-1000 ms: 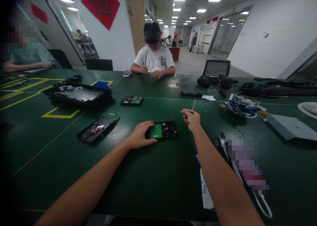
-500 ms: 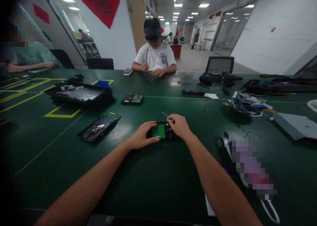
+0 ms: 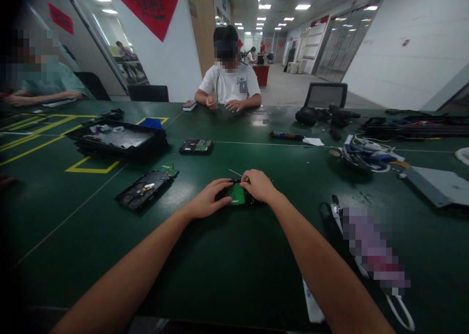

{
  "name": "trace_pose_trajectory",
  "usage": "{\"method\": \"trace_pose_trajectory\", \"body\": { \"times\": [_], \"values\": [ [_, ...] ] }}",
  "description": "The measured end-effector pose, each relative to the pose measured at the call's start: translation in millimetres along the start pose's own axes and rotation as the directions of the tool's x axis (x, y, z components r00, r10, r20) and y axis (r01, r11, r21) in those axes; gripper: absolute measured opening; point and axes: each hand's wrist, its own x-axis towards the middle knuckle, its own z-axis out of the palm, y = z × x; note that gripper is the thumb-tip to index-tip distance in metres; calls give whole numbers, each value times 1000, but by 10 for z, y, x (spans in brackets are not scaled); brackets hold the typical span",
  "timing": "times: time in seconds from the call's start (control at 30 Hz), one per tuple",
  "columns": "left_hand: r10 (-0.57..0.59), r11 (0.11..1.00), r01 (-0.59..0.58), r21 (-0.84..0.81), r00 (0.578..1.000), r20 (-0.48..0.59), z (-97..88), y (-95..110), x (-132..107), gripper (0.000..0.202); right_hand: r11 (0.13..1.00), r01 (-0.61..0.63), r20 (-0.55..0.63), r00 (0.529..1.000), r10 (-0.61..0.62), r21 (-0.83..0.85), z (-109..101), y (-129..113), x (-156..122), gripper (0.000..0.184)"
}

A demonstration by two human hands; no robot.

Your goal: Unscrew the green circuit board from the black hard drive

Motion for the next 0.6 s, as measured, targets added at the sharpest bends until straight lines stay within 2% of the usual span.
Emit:
{"method": "trace_pose_trajectory", "body": {
  "times": [0.6],
  "values": [
    [-10,1000,10,-8,1000,-8,-8,19,3,55,1000,14,4,1000,-14,-19,-20,17,95,11]
  ]
}}
